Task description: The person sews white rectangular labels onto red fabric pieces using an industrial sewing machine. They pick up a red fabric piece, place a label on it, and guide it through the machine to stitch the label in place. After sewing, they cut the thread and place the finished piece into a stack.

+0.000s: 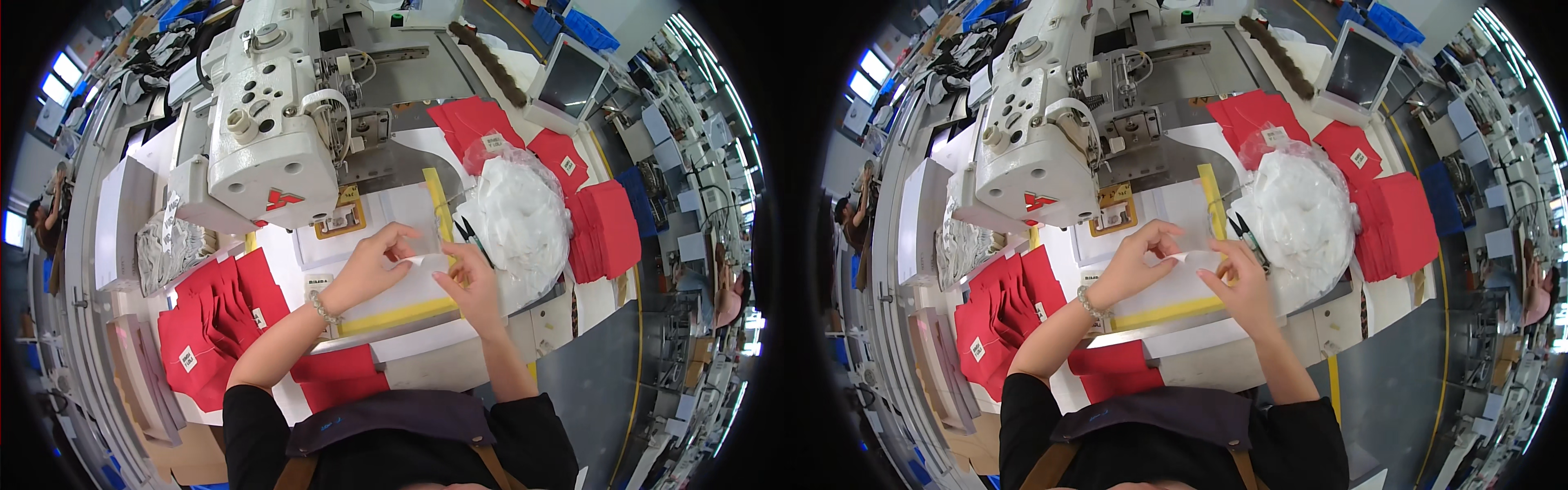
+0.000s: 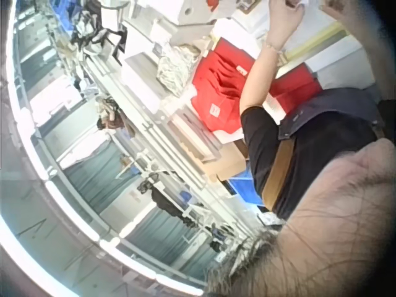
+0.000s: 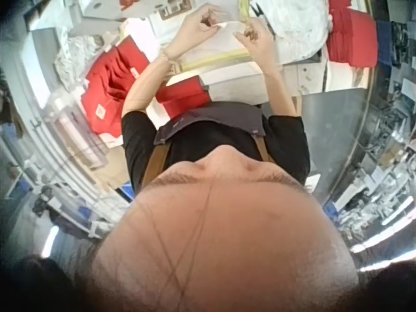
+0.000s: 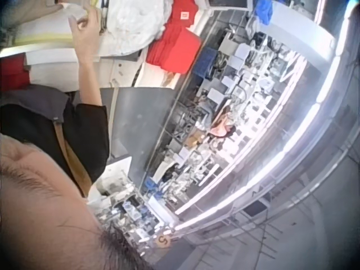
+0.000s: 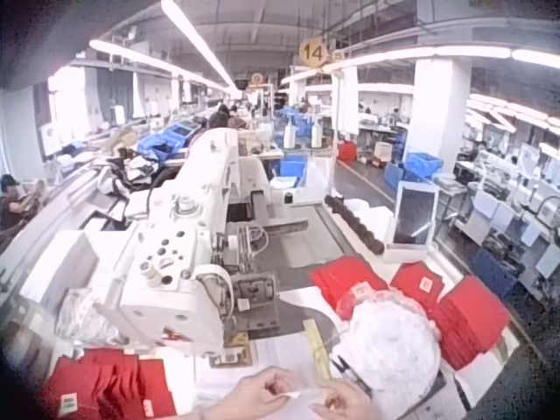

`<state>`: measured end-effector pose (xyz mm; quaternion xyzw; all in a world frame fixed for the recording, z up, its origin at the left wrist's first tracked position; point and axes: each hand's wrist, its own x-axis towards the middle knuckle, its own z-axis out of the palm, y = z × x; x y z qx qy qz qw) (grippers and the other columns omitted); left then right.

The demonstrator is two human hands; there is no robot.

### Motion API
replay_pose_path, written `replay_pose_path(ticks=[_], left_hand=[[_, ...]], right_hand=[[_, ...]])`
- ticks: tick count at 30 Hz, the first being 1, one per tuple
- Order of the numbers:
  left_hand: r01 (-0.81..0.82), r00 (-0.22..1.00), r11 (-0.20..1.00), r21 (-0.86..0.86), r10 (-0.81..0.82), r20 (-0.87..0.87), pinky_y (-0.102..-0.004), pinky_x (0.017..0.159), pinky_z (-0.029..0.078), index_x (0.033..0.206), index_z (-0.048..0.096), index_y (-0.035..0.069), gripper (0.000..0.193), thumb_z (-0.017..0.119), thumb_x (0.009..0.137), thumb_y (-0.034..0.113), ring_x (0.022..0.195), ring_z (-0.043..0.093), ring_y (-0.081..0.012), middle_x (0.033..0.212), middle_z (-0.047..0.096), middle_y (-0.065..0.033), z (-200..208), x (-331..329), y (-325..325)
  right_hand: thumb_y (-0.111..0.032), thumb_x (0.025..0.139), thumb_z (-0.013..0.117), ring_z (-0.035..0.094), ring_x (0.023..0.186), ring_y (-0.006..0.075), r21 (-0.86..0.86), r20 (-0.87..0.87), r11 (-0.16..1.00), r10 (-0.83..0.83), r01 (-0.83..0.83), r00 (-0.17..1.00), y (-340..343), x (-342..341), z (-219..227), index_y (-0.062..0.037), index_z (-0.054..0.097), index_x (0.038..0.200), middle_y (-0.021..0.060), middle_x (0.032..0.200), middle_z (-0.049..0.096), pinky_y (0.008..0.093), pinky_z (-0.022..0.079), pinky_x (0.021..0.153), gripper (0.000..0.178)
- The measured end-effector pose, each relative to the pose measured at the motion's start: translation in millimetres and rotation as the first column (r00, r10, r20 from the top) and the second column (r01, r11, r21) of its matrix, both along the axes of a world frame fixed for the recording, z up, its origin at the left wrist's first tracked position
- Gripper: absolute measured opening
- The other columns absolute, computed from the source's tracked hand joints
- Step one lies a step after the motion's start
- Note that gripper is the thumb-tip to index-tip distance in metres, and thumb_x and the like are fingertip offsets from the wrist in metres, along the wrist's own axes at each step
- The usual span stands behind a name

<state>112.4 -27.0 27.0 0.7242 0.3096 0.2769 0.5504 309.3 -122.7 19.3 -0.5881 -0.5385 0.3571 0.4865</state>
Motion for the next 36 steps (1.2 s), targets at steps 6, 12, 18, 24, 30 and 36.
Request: replay_pose_path(ticks=[6,12,18,24,30,36], left_hand=[[0.028,0.997,0.965,-0.261,-0.008,0.078,-0.0244,0.078,0.05,0.119,0.057,0.003,0.033,0.069,0.088,0.0,0.084,0.063,-0.0073,0.091,0.067,-0.0025,-8.5,-18.6,2.0],[0.045,0.998,0.941,-0.336,-0.032,0.045,-0.0222,0.077,0.052,0.114,0.066,-0.001,0.028,0.072,0.087,0.006,0.084,0.064,-0.0067,0.097,0.07,-0.0043,-17.6,-31.3,11.6],[0.038,0.999,0.956,-0.291,-0.036,0.013,-0.0214,0.074,0.052,0.107,0.071,-0.001,0.021,0.072,0.088,0.008,0.081,0.064,-0.0064,0.092,0.071,-0.0047,-12.0,-35.1,16.2],[0.106,0.992,0.971,-0.214,-0.118,-0.047,-0.0221,0.068,0.051,0.102,0.074,-0.001,0.02,0.073,0.088,0.013,0.073,0.062,-0.0064,0.087,0.071,-0.0045,-10.3,-38.8,25.2],[0.127,0.991,0.951,-0.281,-0.131,0.004,-0.0222,0.068,0.051,0.104,0.073,0.0,0.022,0.074,0.087,0.013,0.073,0.062,-0.0062,0.083,0.07,-0.0036,-9.1,-39.3,25.8],[0.135,0.991,0.959,-0.251,-0.134,0.02,-0.0219,0.069,0.051,0.112,0.07,-0.001,0.028,0.074,0.085,0.006,0.076,0.064,-0.0064,0.087,0.072,-0.0045,-5.6,-41.7,16.2]], right_hand=[[-0.008,0.09,0.069,0.054,0.059,0.0045,-0.158,-0.479,0.978,0.044,-0.135,0.877,16.3,-20.1,-21.7,0.0008,0.065,0.096,0.0004,0.071,0.061,0.0198,0.04,0.054,0.011],[-0.008,0.091,0.068,0.052,0.057,0.0038,-0.139,-0.51,0.979,0.058,-0.149,0.858,18.1,-27.3,-32.1,0.0006,0.065,0.09,-0.0004,0.068,0.06,0.0202,0.04,0.052,0.009],[-0.009,0.09,0.07,0.052,0.057,0.0031,-0.161,-0.469,0.972,0.077,-0.171,0.88,17.9,-25.6,-33.0,-0.0005,0.062,0.085,-0.001,0.068,0.059,0.0197,0.04,0.051,0.012],[-0.01,0.09,0.07,0.051,0.057,0.0024,-0.145,-0.421,0.965,0.138,-0.216,0.897,18.7,-24.8,-35.1,-0.0005,0.061,0.082,-0.0018,0.068,0.057,0.0193,0.04,0.051,0.015],[-0.011,0.091,0.069,0.05,0.058,0.0019,-0.123,-0.413,0.964,0.166,-0.235,0.895,19.4,-26.4,-30.1,-0.0004,0.063,0.084,-0.0024,0.068,0.057,0.0198,0.04,0.051,0.014],[-0.011,0.091,0.069,0.049,0.056,0.0019,-0.109,-0.483,0.967,0.15,-0.23,0.863,20.0,-24.4,-34.4,-0.002,0.064,0.084,-0.0032,0.068,0.057,0.0196,0.038,0.05,0.012]])
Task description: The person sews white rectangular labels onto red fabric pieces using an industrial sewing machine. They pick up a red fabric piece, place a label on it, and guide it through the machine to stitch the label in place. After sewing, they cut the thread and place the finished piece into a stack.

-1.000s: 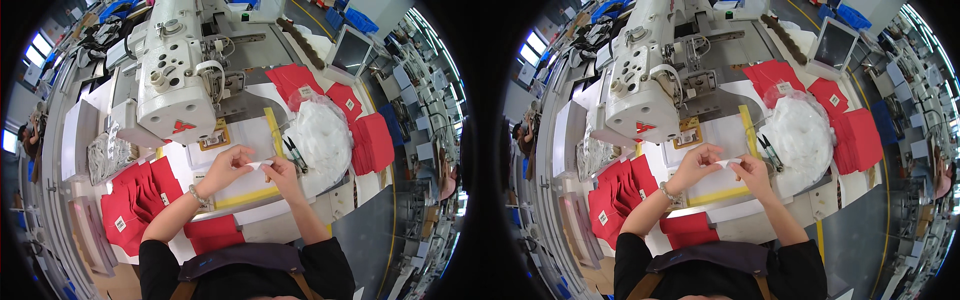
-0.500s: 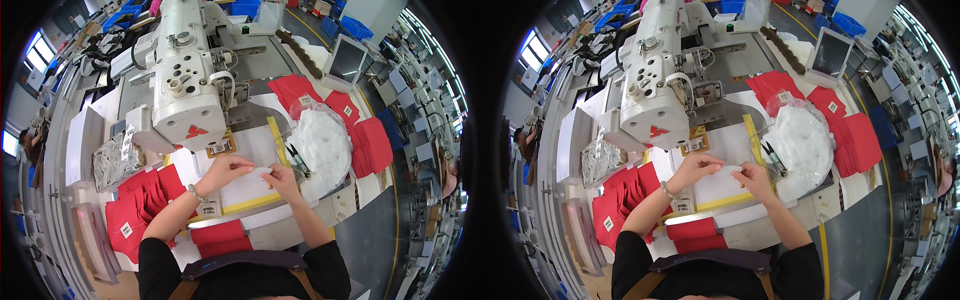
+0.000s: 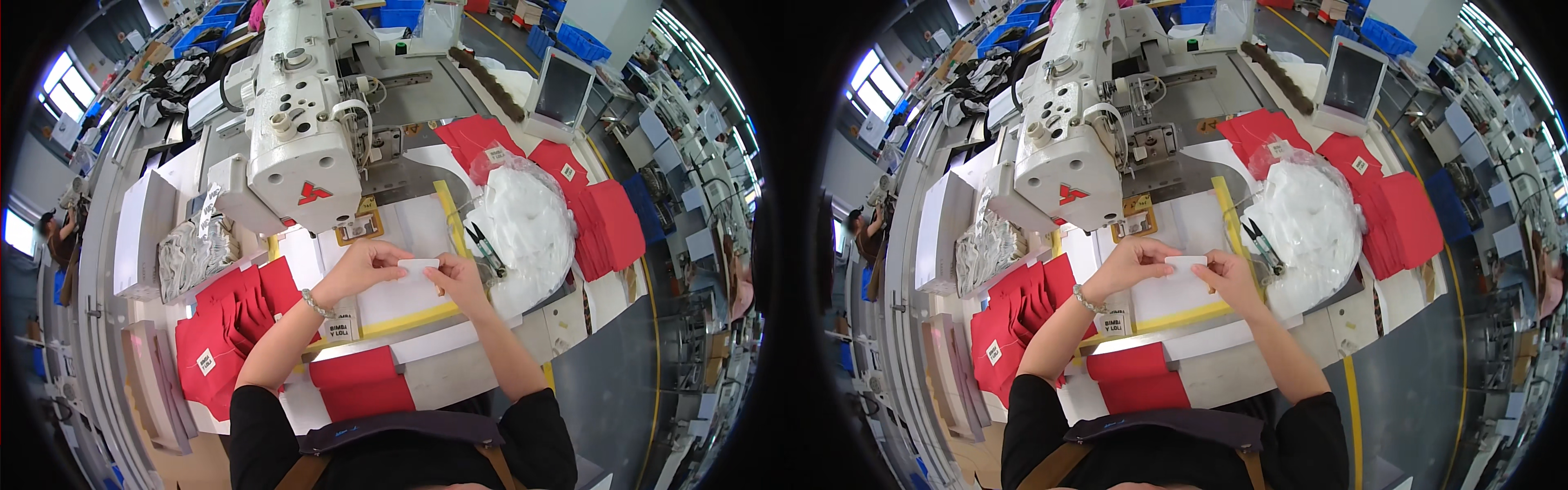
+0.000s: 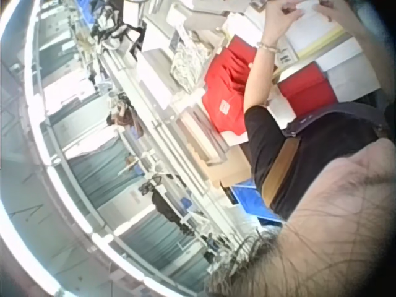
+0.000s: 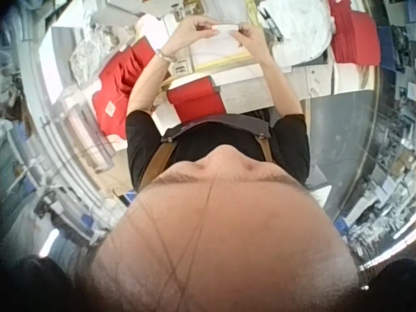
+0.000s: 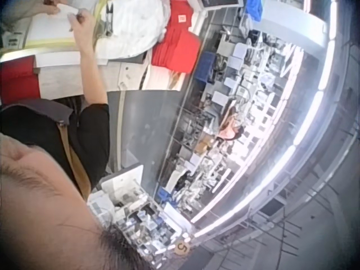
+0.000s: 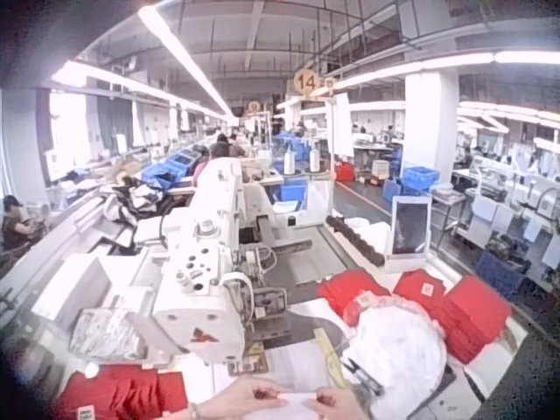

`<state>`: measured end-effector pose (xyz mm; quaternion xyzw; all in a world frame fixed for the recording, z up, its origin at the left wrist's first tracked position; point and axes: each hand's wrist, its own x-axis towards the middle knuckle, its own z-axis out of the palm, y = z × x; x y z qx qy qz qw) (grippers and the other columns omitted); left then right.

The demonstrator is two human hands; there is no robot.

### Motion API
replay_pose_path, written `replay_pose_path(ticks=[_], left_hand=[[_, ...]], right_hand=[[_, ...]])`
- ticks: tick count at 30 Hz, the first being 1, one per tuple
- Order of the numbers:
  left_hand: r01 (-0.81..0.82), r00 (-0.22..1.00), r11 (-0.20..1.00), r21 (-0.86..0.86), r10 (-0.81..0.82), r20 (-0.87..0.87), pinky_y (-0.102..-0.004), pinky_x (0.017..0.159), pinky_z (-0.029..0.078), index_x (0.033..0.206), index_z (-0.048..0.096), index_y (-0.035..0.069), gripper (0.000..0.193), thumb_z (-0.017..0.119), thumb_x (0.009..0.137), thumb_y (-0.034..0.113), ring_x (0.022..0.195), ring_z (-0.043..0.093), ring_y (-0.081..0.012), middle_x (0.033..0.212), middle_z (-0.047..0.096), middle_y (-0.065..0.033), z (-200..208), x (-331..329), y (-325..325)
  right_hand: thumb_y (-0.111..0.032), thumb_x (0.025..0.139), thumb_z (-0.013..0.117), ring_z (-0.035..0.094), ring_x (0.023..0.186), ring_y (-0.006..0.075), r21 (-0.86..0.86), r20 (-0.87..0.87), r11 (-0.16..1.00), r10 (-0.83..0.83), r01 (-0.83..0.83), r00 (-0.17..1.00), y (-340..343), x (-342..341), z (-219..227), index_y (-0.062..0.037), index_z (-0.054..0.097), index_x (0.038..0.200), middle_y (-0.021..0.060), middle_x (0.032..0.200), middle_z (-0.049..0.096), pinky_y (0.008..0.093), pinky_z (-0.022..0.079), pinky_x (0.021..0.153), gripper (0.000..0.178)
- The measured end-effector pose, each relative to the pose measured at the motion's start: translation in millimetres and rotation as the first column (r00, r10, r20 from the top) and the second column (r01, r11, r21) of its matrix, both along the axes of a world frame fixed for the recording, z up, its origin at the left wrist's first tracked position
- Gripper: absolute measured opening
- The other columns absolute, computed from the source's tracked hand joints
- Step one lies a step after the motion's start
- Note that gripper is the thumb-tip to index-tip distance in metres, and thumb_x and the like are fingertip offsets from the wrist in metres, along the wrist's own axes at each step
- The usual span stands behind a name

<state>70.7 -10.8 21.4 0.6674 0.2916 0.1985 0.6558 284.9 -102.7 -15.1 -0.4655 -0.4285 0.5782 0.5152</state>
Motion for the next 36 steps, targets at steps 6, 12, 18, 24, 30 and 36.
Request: replay_pose_path(ticks=[6,12,18,24,30,36], left_hand=[[-0.026,0.998,0.999,-0.031,0.028,0.064,-0.0221,0.075,0.054,0.113,0.07,-0.001,0.03,0.072,0.084,0.0,0.081,0.066,-0.0075,0.093,0.073,-0.0071,11.1,-3.7,-9.6],[-0.039,0.998,0.999,-0.01,0.04,0.058,-0.0225,0.077,0.055,0.108,0.072,-0.001,0.025,0.073,0.083,0.0,0.082,0.067,-0.008,0.094,0.074,-0.0072,14.3,-8.7,-18.0],[-0.034,0.996,0.999,0.022,0.032,0.086,-0.0218,0.074,0.053,0.107,0.073,0.0,0.025,0.075,0.082,0.003,0.079,0.065,-0.0073,0.091,0.074,-0.0057,16.9,-12.8,-27.9],[-0.033,0.989,0.998,0.051,0.025,0.147,-0.0209,0.068,0.051,0.106,0.074,0.001,0.024,0.076,0.082,0.006,0.074,0.061,-0.0055,0.088,0.073,-0.0031,16.0,-15.4,-34.8],[-0.045,0.99,0.998,-0.033,0.049,0.131,-0.02,0.067,0.05,0.107,0.073,0.002,0.025,0.076,0.083,0.007,0.071,0.057,-0.0043,0.087,0.071,-0.0016,11.7,-21.8,-42.4],[-0.153,0.985,0.987,0.044,0.149,0.084,-0.0204,0.063,0.047,0.113,0.071,0.005,0.032,0.068,0.082,-0.001,0.069,0.056,-0.0027,0.077,0.062,0.0034,10.3,-23.6,-50.4]], right_hand=[[-0.012,0.09,0.07,0.048,0.056,0.0022,-0.005,-0.037,1.0,0.017,-0.018,0.999,0.6,-0.6,5.1,-0.003,0.064,0.083,-0.0027,0.069,0.058,0.0194,0.037,0.05,0.013],[-0.01,0.09,0.069,0.048,0.055,0.0028,0.001,-0.041,0.997,0.071,-0.071,0.997,-2.7,-2.0,7.1,-0.0025,0.066,0.084,-0.0016,0.07,0.06,0.0198,0.036,0.05,0.01],[-0.013,0.09,0.07,0.048,0.055,0.0025,-0.031,-0.092,0.994,0.104,-0.107,0.99,-8.1,-10.2,11.3,-0.0038,0.065,0.082,-0.0006,0.072,0.063,0.0192,0.036,0.049,0.013],[-0.013,0.09,0.069,0.047,0.052,0.0029,0.001,-0.136,0.993,0.119,-0.12,0.984,-11.7,-12.5,12.3,-0.0034,0.066,0.085,0.0016,0.076,0.066,0.0199,0.035,0.047,0.012],[-0.014,0.091,0.069,0.047,0.052,0.0031,-0.002,-0.119,0.991,0.131,-0.133,0.984,-18.0,-15.1,19.2,-0.0028,0.066,0.085,0.0036,0.078,0.067,0.0199,0.035,0.047,0.013],[-0.005,0.091,0.066,0.049,0.053,0.0032,-0.022,-0.057,0.993,0.118,-0.12,0.991,-22.7,-19.6,23.1,0.0012,0.064,0.101,0.0038,0.076,0.065,0.0191,0.037,0.047,0.012]])
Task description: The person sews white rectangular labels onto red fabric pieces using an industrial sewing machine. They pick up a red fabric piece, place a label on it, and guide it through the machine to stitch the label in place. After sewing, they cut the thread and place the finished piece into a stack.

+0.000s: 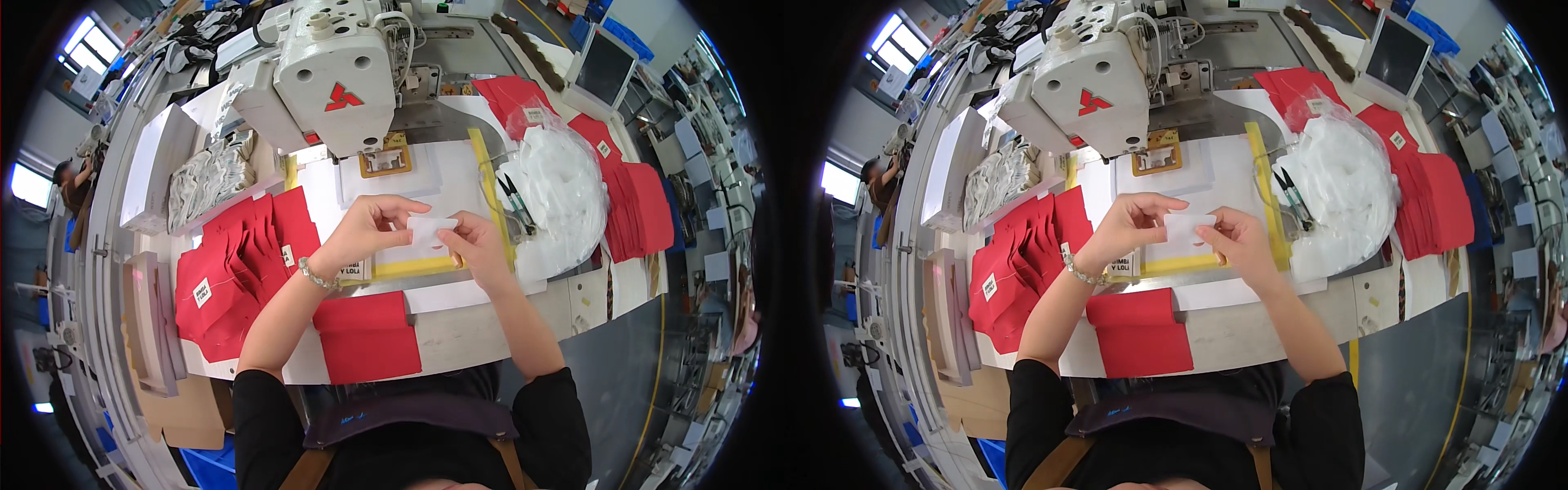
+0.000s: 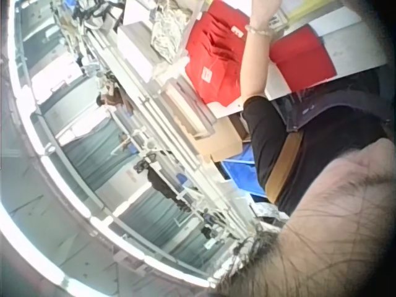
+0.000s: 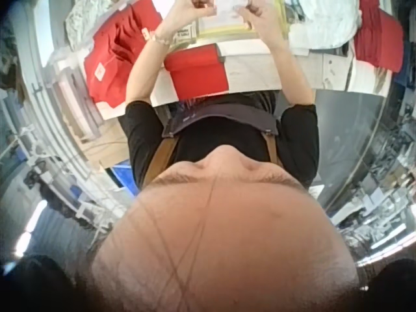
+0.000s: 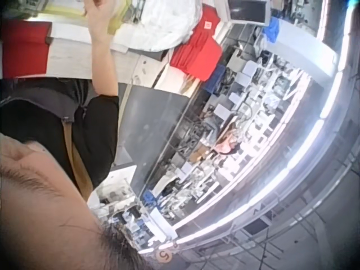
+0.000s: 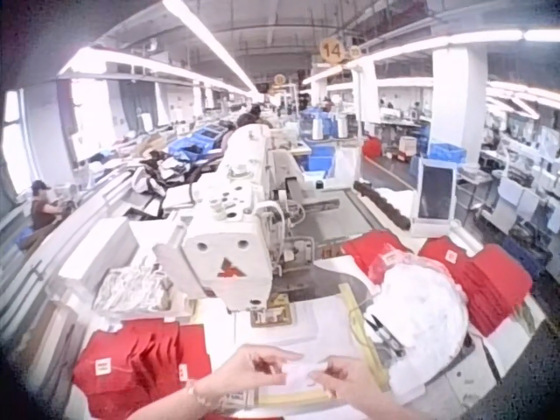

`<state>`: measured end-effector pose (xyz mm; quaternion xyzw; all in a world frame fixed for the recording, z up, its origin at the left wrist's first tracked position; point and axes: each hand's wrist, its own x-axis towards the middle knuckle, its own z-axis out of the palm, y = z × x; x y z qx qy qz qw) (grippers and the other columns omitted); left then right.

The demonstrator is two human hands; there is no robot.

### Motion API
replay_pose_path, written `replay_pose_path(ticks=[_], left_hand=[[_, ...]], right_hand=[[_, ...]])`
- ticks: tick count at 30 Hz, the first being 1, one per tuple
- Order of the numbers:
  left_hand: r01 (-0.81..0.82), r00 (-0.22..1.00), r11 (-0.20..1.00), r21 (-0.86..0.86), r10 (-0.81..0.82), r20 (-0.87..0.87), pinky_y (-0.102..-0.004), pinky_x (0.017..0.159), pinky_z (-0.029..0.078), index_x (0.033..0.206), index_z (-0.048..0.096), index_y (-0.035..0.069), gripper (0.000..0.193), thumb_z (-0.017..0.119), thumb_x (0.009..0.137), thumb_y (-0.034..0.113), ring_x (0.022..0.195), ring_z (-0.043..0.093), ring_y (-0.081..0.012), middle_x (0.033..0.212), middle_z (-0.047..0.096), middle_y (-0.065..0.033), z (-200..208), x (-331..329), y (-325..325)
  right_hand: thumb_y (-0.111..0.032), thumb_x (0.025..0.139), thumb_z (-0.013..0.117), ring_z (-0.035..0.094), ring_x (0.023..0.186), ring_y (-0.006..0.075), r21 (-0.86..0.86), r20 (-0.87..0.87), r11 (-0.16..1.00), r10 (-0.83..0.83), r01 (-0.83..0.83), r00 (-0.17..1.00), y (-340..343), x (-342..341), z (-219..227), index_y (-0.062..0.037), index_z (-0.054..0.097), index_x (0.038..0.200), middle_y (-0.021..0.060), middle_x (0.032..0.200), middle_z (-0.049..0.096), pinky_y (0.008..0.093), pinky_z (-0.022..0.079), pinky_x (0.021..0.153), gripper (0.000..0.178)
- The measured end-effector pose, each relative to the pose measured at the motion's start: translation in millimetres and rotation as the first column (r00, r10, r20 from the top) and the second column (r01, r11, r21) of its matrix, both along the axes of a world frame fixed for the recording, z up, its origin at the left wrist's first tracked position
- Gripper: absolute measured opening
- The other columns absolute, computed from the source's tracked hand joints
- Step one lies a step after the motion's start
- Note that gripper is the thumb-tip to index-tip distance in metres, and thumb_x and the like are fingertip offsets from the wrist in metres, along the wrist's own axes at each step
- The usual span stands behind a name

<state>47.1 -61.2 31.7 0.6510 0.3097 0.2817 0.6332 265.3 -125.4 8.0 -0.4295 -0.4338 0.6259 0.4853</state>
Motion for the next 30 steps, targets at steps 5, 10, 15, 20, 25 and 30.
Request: replay_pose_path(ticks=[5,10,15,20,25,30], left_hand=[[-0.03,0.97,0.99,0.139,0.063,-0.234,-0.0188,0.061,0.05,0.112,0.07,0.003,0.037,0.061,0.078,-0.009,0.064,0.056,-0.0024,0.076,0.055,0.0045,7.2,2.6,-2.0],[-0.078,0.963,0.985,0.152,0.114,-0.245,-0.0229,0.05,0.046,0.105,0.07,0.001,0.029,0.059,0.08,-0.006,0.054,0.059,-0.0082,0.072,0.06,-0.0012,7.3,7.0,-2.8],[-0.141,0.959,0.984,0.108,0.162,-0.23,-0.0223,0.049,0.046,0.092,0.069,-0.002,0.009,0.066,0.084,0.001,0.054,0.061,-0.0086,0.076,0.068,-0.0051,5.4,1.1,5.1],[-0.153,0.957,0.987,0.048,0.161,-0.242,-0.0205,0.052,0.051,0.087,0.067,-0.004,0.009,0.071,0.087,0.004,0.059,0.064,-0.0078,0.08,0.069,-0.0054,3.8,8.2,11.9],[-0.277,0.943,0.942,0.19,0.305,-0.136,-0.0215,0.058,0.052,0.087,0.068,-0.003,0.005,0.071,0.085,0.001,0.069,0.071,-0.0127,0.086,0.072,-0.008,-7.3,0.4,24.2],[-0.241,0.958,0.871,0.429,0.285,-0.041,-0.0271,0.072,0.057,0.091,0.071,-0.001,0.007,0.068,0.084,-0.003,0.088,0.072,-0.0173,0.097,0.074,-0.0096,-10.3,2.8,27.9]], right_hand=[[-0.002,0.088,0.068,0.052,0.054,0.0038,0.023,0.125,0.998,0.05,-0.053,0.991,-3.3,-2.1,7.5,0.0002,0.057,0.119,0.0032,0.074,0.064,0.0197,0.039,0.046,0.033],[-0.002,0.086,0.069,0.054,0.053,0.0054,-0.047,0.174,0.998,0.046,-0.039,0.984,-2.4,1.8,10.3,-0.0004,0.054,0.124,0.0048,0.077,0.066,0.0199,0.04,0.045,0.041],[-0.002,0.086,0.068,0.055,0.054,0.0063,-0.114,0.17,0.993,0.053,-0.034,0.984,2.0,10.1,4.2,-0.0008,0.055,0.124,0.005,0.078,0.066,0.0202,0.041,0.047,0.04],[0.001,0.085,0.067,0.053,0.055,0.0039,-0.105,0.194,0.994,0.018,0.003,0.981,4.2,10.0,6.2,-0.0022,0.055,0.124,0.0015,0.086,0.063,0.0188,0.042,0.049,0.041],[0.003,0.084,0.069,0.052,0.057,0.0039,0.122,0.524,0.992,-0.036,-0.033,0.851,7.1,29.0,7.0,-0.0044,0.054,0.129,0.0021,0.098,0.058,0.019,0.043,0.053,0.048],[0.001,0.082,0.073,0.062,0.081,0.01,0.247,0.512,0.963,-0.035,-0.108,0.858,30.5,26.7,35.2,-0.0071,0.056,0.129,0.0071,0.129,0.054,0.0237,0.051,0.07,0.051]])
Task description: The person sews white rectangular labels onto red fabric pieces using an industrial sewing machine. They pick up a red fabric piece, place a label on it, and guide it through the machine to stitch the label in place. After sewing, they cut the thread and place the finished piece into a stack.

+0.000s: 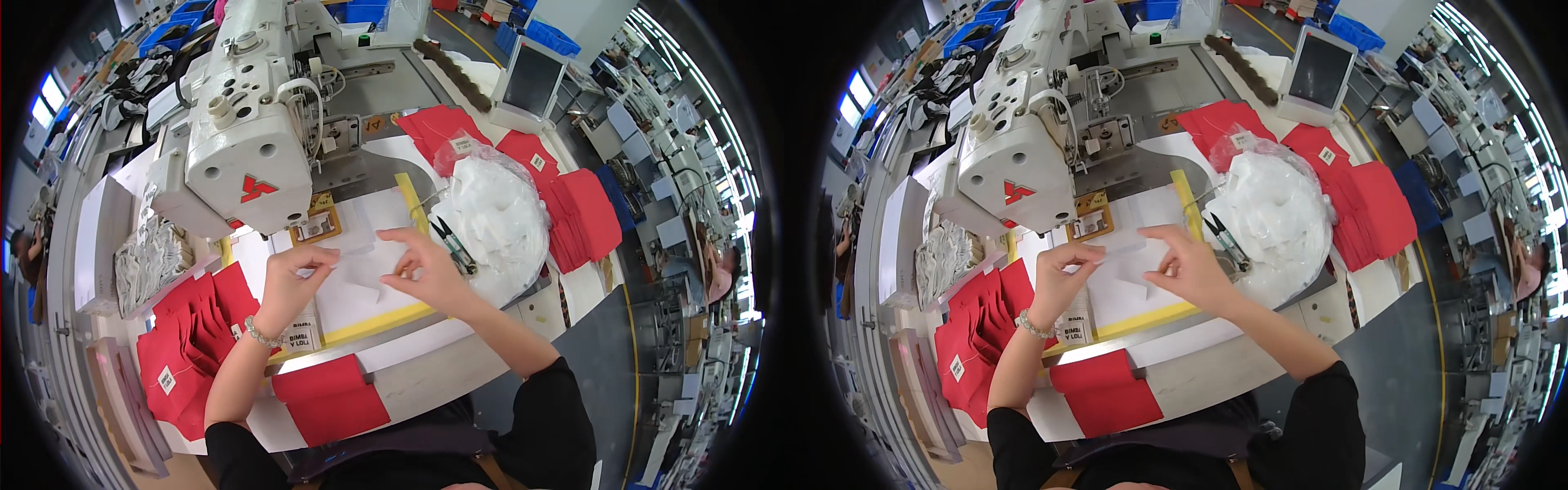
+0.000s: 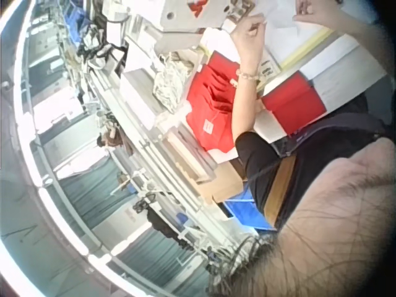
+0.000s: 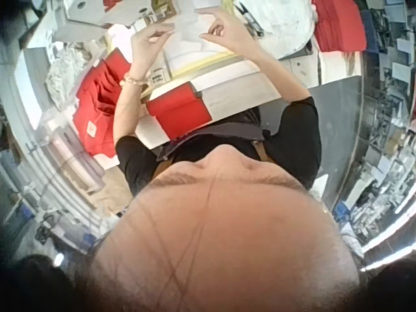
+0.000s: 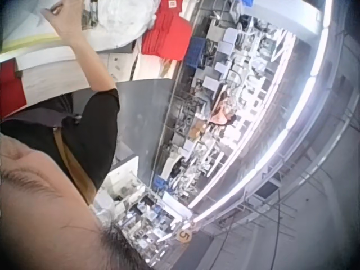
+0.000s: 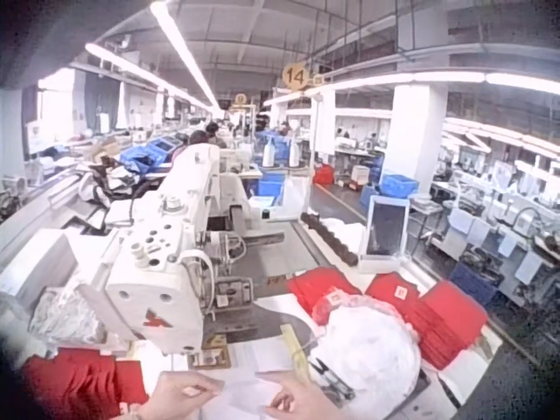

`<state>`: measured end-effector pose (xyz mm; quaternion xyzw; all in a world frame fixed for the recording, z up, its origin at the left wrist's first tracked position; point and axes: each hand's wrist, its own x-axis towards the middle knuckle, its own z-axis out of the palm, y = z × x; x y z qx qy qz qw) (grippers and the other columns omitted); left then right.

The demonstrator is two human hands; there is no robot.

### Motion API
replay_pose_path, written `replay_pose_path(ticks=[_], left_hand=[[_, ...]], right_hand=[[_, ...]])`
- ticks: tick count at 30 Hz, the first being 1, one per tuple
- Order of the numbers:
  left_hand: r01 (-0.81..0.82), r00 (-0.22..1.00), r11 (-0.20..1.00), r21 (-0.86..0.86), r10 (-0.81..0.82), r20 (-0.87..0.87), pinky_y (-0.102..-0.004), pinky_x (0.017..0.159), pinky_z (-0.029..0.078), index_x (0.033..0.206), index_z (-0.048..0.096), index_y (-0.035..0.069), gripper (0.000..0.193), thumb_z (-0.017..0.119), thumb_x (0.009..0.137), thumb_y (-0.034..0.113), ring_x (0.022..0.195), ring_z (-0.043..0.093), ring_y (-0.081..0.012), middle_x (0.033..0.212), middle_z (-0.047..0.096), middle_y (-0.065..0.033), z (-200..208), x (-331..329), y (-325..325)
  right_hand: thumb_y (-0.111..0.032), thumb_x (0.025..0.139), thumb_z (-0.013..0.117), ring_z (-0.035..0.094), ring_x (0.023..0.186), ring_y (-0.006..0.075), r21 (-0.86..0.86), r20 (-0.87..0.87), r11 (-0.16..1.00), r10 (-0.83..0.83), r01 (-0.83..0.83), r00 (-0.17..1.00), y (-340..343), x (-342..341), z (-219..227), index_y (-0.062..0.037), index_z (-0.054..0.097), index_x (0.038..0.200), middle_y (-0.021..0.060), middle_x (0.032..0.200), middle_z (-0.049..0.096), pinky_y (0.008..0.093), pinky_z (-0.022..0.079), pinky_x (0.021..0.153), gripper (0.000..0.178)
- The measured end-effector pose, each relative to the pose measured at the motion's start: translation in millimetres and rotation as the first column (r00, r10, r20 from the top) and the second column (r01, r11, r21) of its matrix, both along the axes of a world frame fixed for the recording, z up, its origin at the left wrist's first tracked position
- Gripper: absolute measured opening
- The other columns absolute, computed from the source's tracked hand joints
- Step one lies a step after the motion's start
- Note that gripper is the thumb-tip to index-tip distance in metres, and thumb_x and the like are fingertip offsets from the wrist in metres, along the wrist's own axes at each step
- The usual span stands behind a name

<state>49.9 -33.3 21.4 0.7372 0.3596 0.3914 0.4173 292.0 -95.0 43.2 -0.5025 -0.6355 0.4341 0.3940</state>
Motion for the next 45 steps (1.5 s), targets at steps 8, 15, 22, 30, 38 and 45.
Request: replay_pose_path(ticks=[8,15,22,30,38,45], left_hand=[[0.295,0.935,0.938,0.184,-0.243,-0.258,-0.0325,0.081,0.057,0.103,0.072,0.005,0.019,0.07,0.085,0.01,0.095,0.069,-0.0272,0.117,0.069,-0.012,-10.3,-20.8,13.5],[0.394,0.82,0.879,0.27,-0.203,-0.535,-0.0384,0.102,0.049,0.13,0.058,0.006,0.046,0.067,0.088,0.023,0.118,0.059,-0.0306,0.139,0.054,-0.0131,-18.0,-41.9,18.9],[0.377,0.756,0.88,0.287,-0.114,-0.645,-0.04,0.11,0.042,0.138,0.05,0.005,0.059,0.066,0.088,0.031,0.121,0.056,-0.0309,0.136,0.055,-0.014,-20.5,-50.9,22.4],[0.324,0.712,0.852,0.411,0.066,-0.699,-0.0404,0.108,0.044,0.133,0.056,0.007,0.053,0.069,0.084,0.026,0.117,0.059,-0.0297,0.13,0.059,-0.0147,-18.7,-52.3,14.0],[0.231,0.786,0.852,0.47,0.121,-0.607,-0.0372,0.095,0.051,0.113,0.064,0.003,0.04,0.072,0.081,0.025,0.107,0.063,-0.0293,0.119,0.064,-0.0138,-4.3,-42.4,5.5],[0.235,0.777,0.825,0.514,0.158,-0.609,-0.0436,0.104,0.042,0.132,0.051,0.002,0.061,0.068,0.085,0.038,0.115,0.057,-0.0337,0.128,0.057,-0.0197,-8.4,-22.0,16.7]], right_hand=[[-0.009,0.087,0.068,0.06,0.116,0.0296,0.224,0.345,0.921,0.231,-0.319,0.91,38.2,-19.7,-45.4,-0.0076,0.065,0.114,0.0106,0.132,0.06,0.0363,0.051,0.096,0.027],[-0.016,0.088,0.067,0.055,0.121,0.0293,0.28,0.496,0.897,0.168,-0.34,0.852,44.2,-33.2,-51.4,-0.0082,0.064,0.118,0.0088,0.135,0.058,0.0419,0.042,0.106,0.031],[-0.025,0.085,0.069,0.051,0.117,0.0216,0.391,0.698,0.811,0.047,-0.435,0.715,44.5,-30.8,-49.4,-0.0099,0.061,0.123,0.0041,0.134,0.057,0.0438,0.034,0.095,0.041],[-0.031,0.091,0.063,0.048,0.115,0.0217,0.395,0.774,0.828,-0.068,-0.397,0.629,42.5,-44.6,-51.8,-0.0115,0.054,0.135,-0.0004,0.138,0.054,0.0441,0.03,0.089,0.049],[-0.032,0.091,0.061,0.046,0.118,0.021,0.42,0.796,0.811,-0.114,-0.408,0.594,49.2,-45.3,-58.0,-0.0122,0.053,0.136,-0.0002,0.132,0.056,0.0458,0.03,0.089,0.049],[-0.033,0.087,0.064,0.047,0.118,0.0202,0.44,0.805,0.784,-0.128,-0.437,0.58,54.5,-42.3,-59.1,-0.0128,0.057,0.126,-0.0006,0.126,0.058,0.0495,0.035,0.089,0.045]])
